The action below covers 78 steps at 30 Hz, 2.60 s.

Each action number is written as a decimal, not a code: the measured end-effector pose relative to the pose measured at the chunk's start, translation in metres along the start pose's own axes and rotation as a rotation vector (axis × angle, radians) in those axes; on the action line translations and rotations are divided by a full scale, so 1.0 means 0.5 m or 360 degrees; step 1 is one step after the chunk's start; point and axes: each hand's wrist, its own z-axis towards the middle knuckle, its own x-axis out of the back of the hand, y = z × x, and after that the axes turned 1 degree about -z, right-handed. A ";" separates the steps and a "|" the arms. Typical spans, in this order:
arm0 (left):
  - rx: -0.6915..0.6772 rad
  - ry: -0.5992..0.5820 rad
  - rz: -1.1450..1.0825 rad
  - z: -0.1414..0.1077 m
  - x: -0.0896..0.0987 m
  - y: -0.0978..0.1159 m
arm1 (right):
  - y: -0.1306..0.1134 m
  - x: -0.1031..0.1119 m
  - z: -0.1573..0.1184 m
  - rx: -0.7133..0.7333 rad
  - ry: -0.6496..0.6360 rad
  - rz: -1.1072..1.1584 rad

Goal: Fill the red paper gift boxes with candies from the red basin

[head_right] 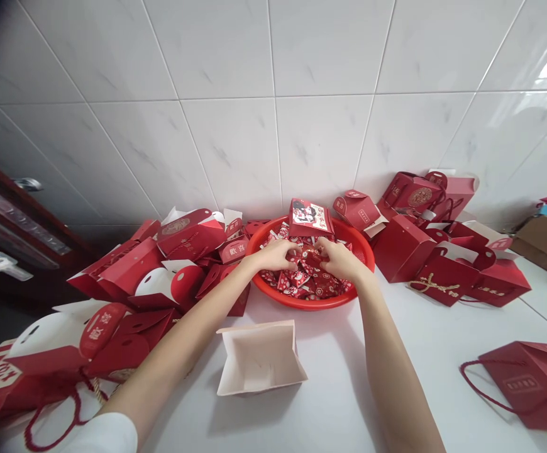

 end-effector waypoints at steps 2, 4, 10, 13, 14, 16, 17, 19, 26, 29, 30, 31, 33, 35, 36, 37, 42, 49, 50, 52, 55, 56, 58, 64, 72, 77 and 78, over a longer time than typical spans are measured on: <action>-0.0017 0.0031 -0.0055 -0.004 0.005 -0.007 | 0.001 0.001 0.000 0.0012 0.0002 0.0003; -0.0034 0.0055 -0.0111 -0.011 0.009 -0.016 | 0.002 0.002 0.001 0.0025 0.0009 -0.0004; -0.0115 0.0140 -0.0289 -0.039 0.006 -0.034 | 0.005 -0.001 0.004 0.0081 0.0068 0.0002; -0.0132 0.0225 -0.0387 -0.052 -0.001 -0.036 | 0.006 -0.002 0.004 0.0119 0.0114 0.0013; -0.0125 0.0267 -0.0418 -0.055 -0.004 -0.036 | 0.007 -0.002 0.005 0.0133 0.0133 0.0017; -0.0098 0.0367 -0.0480 -0.060 -0.009 -0.037 | 0.007 -0.001 0.006 0.0160 0.0181 0.0019; -0.0081 0.0422 -0.0513 -0.061 -0.012 -0.038 | 0.006 0.000 0.006 0.0170 0.0211 0.0014; -0.0052 0.0527 -0.0581 -0.063 -0.017 -0.040 | 0.003 0.002 0.007 0.0181 0.0271 -0.0001; -0.0013 0.0784 -0.0792 -0.070 -0.029 -0.045 | -0.005 -0.008 0.008 0.0355 0.0576 0.0032; -0.0023 0.0831 -0.0886 -0.072 -0.028 -0.046 | -0.006 -0.014 0.010 0.0482 0.0613 0.0218; -0.0034 0.0828 -0.0915 -0.072 -0.028 -0.046 | -0.007 -0.015 0.011 0.0519 0.0617 0.0267; -0.0046 0.0814 -0.0942 -0.072 -0.028 -0.046 | -0.008 -0.015 0.011 0.0550 0.0621 0.0302; -0.0061 0.0764 -0.1001 -0.069 -0.028 -0.045 | -0.015 -0.016 0.010 0.0604 0.0623 0.0354; -0.0071 0.0704 -0.1069 -0.065 -0.028 -0.042 | -0.026 -0.017 0.009 0.0662 0.0630 0.0420; -0.0079 0.0678 -0.1106 -0.065 -0.028 -0.041 | -0.032 -0.018 0.008 0.0688 0.0642 0.0458; -0.0091 0.0654 -0.1145 -0.064 -0.028 -0.039 | -0.039 -0.019 0.007 0.0709 0.0666 0.0492; -0.0174 0.0613 -0.1307 -0.071 -0.024 -0.032 | -0.068 -0.019 0.001 0.0709 0.0764 0.0602; -0.0210 0.0706 -0.1352 -0.075 -0.022 -0.031 | -0.082 -0.003 -0.005 0.0323 0.0641 0.1137; -0.0217 0.0716 -0.1345 -0.075 -0.022 -0.030 | -0.083 -0.001 -0.006 0.0218 0.0590 0.1245; -0.0235 0.0731 -0.1330 -0.075 -0.022 -0.028 | -0.086 0.003 -0.008 0.0035 0.0449 0.1381; -0.0270 0.0740 -0.1312 -0.076 -0.021 -0.025 | -0.091 0.007 -0.010 -0.0062 0.0331 0.1441; -0.0282 0.0739 -0.1310 -0.077 -0.020 -0.024 | -0.091 0.008 -0.010 -0.0062 0.0324 0.1456; -0.0305 0.0733 -0.1309 -0.078 -0.019 -0.023 | -0.091 0.009 -0.008 -0.0056 0.0326 0.1506; -0.0297 0.0729 -0.1331 -0.080 -0.021 -0.027 | -0.086 0.007 -0.002 -0.0025 0.0300 0.1646; -0.0239 0.0679 -0.1417 -0.084 -0.016 -0.037 | -0.082 0.004 -0.002 -0.0096 0.0391 0.1685; -0.0246 0.0678 -0.1488 -0.086 -0.016 -0.048 | -0.071 0.001 0.004 -0.0272 0.0412 0.1747; -0.0254 0.0684 -0.1520 -0.085 -0.018 -0.050 | -0.070 0.001 0.005 -0.0293 0.0400 0.1754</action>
